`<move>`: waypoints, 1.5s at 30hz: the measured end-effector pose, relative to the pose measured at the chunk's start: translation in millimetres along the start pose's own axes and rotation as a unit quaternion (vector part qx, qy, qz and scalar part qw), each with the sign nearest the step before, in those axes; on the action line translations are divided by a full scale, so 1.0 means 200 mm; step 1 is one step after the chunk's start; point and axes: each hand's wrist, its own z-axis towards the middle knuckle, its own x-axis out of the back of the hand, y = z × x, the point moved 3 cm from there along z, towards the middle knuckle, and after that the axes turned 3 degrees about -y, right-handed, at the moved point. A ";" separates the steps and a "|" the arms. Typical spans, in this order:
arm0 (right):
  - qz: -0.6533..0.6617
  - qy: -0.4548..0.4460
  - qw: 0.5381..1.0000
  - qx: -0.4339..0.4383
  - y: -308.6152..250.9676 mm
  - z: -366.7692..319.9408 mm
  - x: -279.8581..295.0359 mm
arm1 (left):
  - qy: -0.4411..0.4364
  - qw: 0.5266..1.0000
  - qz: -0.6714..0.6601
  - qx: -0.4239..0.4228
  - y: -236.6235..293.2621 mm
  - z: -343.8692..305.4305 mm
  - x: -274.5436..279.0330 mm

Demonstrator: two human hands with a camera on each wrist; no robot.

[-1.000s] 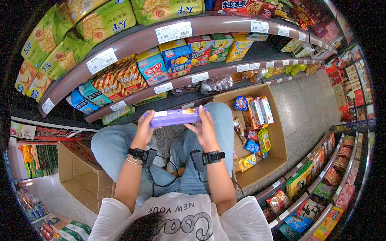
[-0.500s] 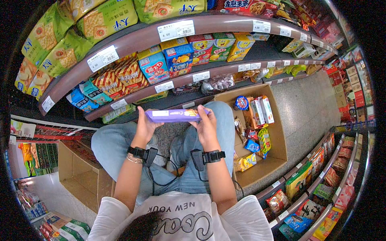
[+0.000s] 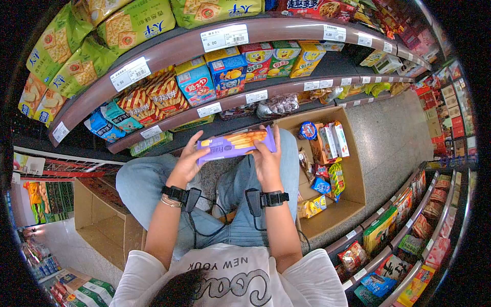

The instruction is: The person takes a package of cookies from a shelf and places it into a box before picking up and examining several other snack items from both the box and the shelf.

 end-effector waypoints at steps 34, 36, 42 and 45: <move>-0.280 -0.054 0.955 -0.078 0.00 -0.02 0.05 | 0.070 0.995 -0.029 -0.066 0.10 -0.03 0.02; -0.260 -0.038 0.964 -0.049 -0.01 -0.01 0.03 | 0.080 0.994 -0.020 -0.070 0.11 -0.03 0.02; -0.229 -0.015 0.973 -0.034 -0.02 -0.02 0.01 | 0.072 0.994 -0.034 -0.080 0.11 -0.04 0.00; -0.232 0.000 0.972 -0.024 -0.01 -0.01 0.04 | 0.060 0.995 -0.045 -0.068 0.10 -0.03 0.00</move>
